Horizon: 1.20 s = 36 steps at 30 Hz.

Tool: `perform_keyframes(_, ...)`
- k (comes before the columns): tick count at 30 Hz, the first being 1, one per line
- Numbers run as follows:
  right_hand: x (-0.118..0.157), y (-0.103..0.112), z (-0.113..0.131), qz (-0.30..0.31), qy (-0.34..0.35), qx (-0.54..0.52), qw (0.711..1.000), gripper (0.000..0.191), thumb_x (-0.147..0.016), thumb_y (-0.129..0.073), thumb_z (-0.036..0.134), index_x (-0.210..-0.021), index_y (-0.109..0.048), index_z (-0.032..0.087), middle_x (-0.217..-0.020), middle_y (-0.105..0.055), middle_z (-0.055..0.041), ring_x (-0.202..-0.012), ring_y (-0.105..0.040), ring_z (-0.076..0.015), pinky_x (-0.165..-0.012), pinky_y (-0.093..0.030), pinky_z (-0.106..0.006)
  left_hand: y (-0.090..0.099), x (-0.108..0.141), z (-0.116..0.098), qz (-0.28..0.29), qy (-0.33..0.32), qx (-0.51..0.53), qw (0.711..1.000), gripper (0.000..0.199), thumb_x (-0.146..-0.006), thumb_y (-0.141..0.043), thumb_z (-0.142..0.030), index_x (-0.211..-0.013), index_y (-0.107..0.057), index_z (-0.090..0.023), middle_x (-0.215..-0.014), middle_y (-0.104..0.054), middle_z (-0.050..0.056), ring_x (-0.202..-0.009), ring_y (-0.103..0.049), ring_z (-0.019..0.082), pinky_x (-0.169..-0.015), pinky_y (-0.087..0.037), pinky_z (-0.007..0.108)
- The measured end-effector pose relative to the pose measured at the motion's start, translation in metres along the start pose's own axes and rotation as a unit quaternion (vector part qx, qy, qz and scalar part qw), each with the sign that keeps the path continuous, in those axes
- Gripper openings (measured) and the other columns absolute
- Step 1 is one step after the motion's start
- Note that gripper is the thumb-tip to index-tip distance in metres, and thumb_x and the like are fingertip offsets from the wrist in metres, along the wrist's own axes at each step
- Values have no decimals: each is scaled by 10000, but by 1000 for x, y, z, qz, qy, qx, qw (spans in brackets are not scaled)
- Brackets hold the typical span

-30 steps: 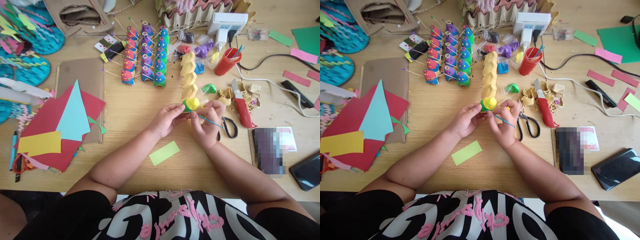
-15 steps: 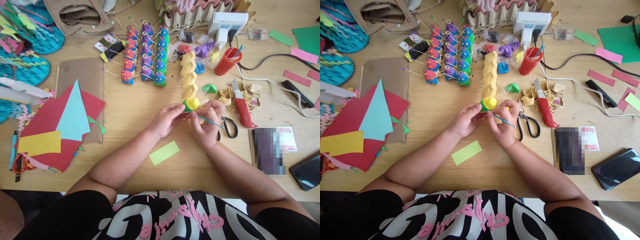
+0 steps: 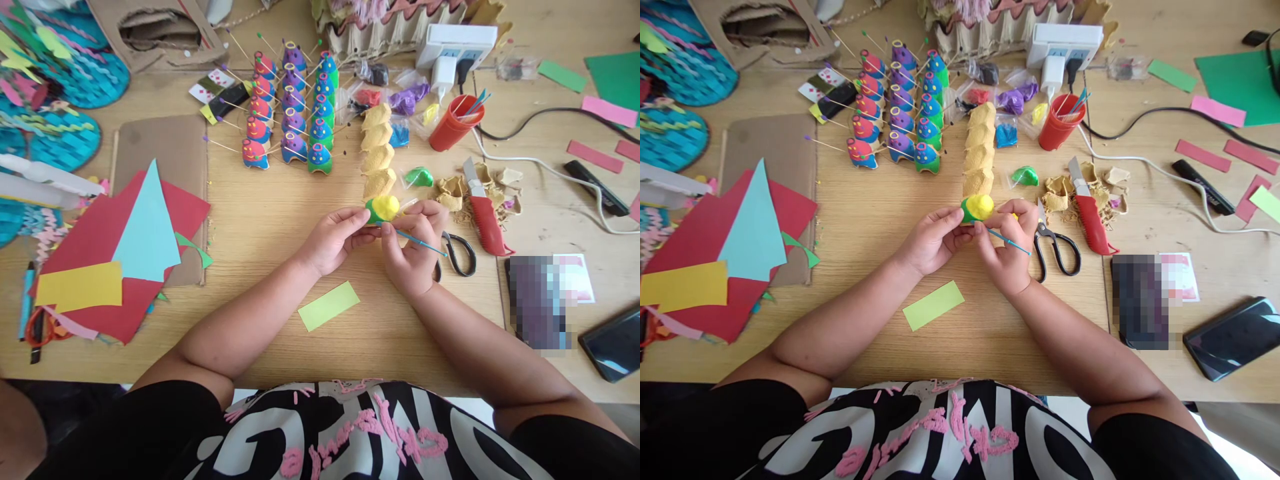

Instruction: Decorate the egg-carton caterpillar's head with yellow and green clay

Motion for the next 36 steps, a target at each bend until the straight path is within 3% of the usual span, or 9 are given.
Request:
perform_keyframes(7,0,0,-1,-6,-9,-13,1000,105,-1016,-739,296,-948,-660,281,-1061,-569,-41,-1026,-602,-234,-935,-573,-472,-1,0,0,-4,5,0,1000,170,-943,-861,-326,-921,-815,-164,-904,-879,45,-868,-864,148,-747,-632,174)
perform_keyframes(16,3,-1,-5,-4,-21,-20,1000,164,-1029,-716,386,-923,-683,267,-1095,-577,-71,-1066,-625,-265,-1044,-599,-576,-2,1,-1,13,-8,8,1000,153,-946,-856,-312,-911,-825,-166,-873,-873,39,-814,-854,134,-730,-630,166)
perform_keyframes(21,3,-1,-4,-5,-17,-5,1000,160,-1038,-704,384,-922,-678,278,-1062,-592,-54,-1023,-632,-240,-988,-624,-525,0,1,0,-8,9,-9,1000,162,-954,-849,-327,-941,-821,-168,-931,-883,51,-895,-866,151,-748,-628,175)
perform_keyframes(32,1,-1,-5,-1,-25,-31,999,122,-1034,-710,352,-947,-668,277,-1065,-572,-38,-1022,-609,-232,-1035,-587,-538,-1,2,-1,-9,7,-7,1000,172,-957,-847,-329,-933,-813,-161,-909,-879,51,-876,-865,150,-751,-635,178)
perform_keyframes(36,1,0,-4,-7,-18,-20,1000,129,-1035,-706,354,-946,-656,276,-1060,-577,-40,-1010,-615,-227,-947,-601,-488,1,1,0,-22,16,-14,1000,194,-949,-859,-350,-952,-808,-163,-945,-885,52,-910,-866,153,-766,-630,180)
Point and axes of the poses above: each hand's wrist, its own x-axis away from the middle knuckle, its own y-axis out of the back of the hand, z = x × y, the point moved 8 cm from there along -x, towards the middle knuckle
